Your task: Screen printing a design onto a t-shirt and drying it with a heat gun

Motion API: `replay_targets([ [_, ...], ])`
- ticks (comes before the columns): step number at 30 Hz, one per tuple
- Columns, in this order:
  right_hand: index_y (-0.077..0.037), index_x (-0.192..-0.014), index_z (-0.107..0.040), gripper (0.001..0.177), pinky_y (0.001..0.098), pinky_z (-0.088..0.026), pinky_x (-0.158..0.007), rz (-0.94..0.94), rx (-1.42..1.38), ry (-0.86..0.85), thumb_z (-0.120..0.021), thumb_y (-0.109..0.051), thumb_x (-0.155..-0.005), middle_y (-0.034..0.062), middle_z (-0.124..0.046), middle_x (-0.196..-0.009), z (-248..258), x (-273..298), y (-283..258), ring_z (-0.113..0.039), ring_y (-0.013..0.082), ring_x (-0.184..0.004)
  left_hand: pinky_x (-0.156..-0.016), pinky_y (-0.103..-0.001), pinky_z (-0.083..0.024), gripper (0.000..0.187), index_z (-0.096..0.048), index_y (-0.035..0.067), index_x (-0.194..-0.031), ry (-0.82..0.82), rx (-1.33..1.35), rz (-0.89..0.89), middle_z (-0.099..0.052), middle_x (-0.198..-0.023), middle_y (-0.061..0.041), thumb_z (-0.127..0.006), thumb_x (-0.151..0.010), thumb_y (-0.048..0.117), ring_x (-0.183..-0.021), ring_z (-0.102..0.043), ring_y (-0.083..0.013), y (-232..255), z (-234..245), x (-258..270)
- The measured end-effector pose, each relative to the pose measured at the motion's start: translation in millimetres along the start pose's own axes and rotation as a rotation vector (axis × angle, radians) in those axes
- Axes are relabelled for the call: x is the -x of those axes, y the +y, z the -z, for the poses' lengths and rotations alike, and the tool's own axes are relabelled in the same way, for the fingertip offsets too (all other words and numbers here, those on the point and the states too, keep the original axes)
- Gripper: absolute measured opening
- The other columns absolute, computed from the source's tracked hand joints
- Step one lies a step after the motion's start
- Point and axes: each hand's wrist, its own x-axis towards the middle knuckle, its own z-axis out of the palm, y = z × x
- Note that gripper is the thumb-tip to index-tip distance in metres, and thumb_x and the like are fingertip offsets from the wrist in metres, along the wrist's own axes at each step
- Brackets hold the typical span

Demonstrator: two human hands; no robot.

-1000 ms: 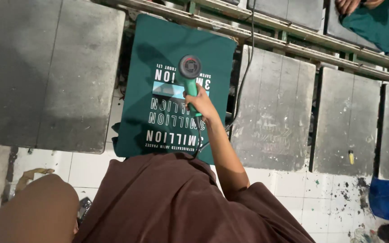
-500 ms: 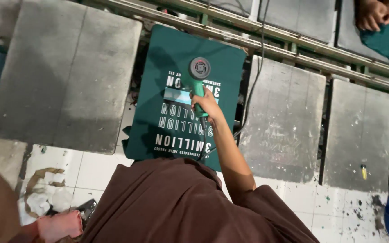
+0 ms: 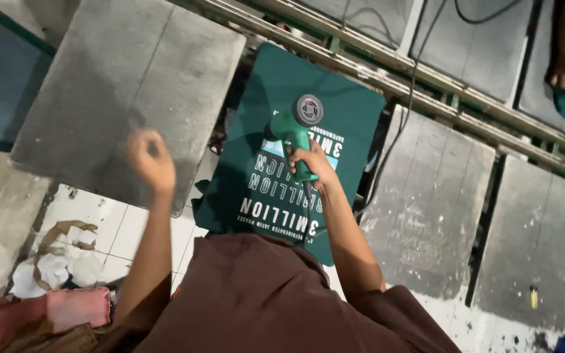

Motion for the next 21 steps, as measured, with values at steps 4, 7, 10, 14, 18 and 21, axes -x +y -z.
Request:
replay_targets([
  [4, 0.011, -0.108, -0.057, 0.049, 0.0411, -0.051, -0.043, 0.003, 0.191, -0.009, -0.067, 0.007, -0.060, 0.0199, -0.059, -0.073, -5, -7, -7, -0.061, 0.0290, -0.049, -0.113, -0.074, -0.012, 0.047, -0.058, 0.009, -0.139, -0.482, -0.452, 0.174, -0.049, -0.152, -0.019, -0.060, -0.104, 0.040, -0.147, -0.036, -0.0421, -56, 0, 81],
  [7, 0.012, -0.112, -0.057, 0.053, 0.0405, -0.052, -0.045, -0.025, 0.183, -0.022, -0.068, 0.009, -0.060, 0.0196, -0.058, -0.075, -16, -1, -17, -0.062, 0.0283, -0.051, -0.116, -0.075, -0.002, 0.059, -0.049, 0.006, -0.150, -0.526, -0.522, 0.162, -0.038, -0.162, -0.024, -0.060, -0.102, 0.039, -0.153, -0.028, -0.0450, -51, 4, 86],
  [10, 0.010, -0.113, -0.057, 0.053, 0.0387, -0.053, -0.048, -0.023, 0.158, -0.004, -0.067, 0.009, -0.061, 0.0177, -0.057, -0.076, -13, -8, -10, -0.061, 0.0271, -0.052, -0.114, -0.076, -0.004, 0.064, -0.047, 0.005, -0.152, -0.524, -0.552, 0.149, -0.037, -0.162, -0.027, -0.063, -0.098, 0.035, -0.151, -0.031, -0.0458, -49, 5, 87],
  [14, 0.009, -0.102, -0.060, 0.046, 0.0419, -0.047, -0.044, 0.023, 0.249, 0.012, -0.069, 0.007, -0.057, 0.0180, -0.059, -0.068, -24, -8, -28, -0.062, 0.0290, -0.048, -0.113, -0.076, -0.010, 0.066, -0.047, 0.005, -0.152, -0.520, -0.554, 0.152, -0.038, -0.161, -0.027, -0.064, -0.096, 0.036, -0.150, -0.032, -0.0454, -50, 5, 85],
  [18, 0.008, -0.101, -0.058, 0.040, 0.0399, -0.050, -0.047, -0.001, 0.246, -0.041, -0.070, 0.006, -0.063, 0.0175, -0.058, -0.068, -27, -18, -44, -0.061, 0.0293, -0.048, -0.113, -0.075, -0.008, 0.066, -0.048, 0.004, -0.151, -0.514, -0.566, 0.140, -0.038, -0.161, -0.028, -0.065, -0.096, 0.035, -0.150, -0.032, -0.0459, -50, 3, 84],
  [21, 0.005, -0.098, -0.061, 0.041, 0.0397, -0.050, -0.047, 0.078, 0.327, -0.029, -0.071, 0.005, -0.058, 0.0155, -0.060, -0.069, -26, -27, -46, -0.063, 0.0265, -0.049, -0.112, -0.076, -0.009, 0.068, -0.049, 0.003, -0.151, -0.512, -0.553, 0.140, -0.037, -0.160, -0.029, -0.066, -0.093, 0.034, -0.150, -0.032, -0.0477, -48, 4, 81],
])
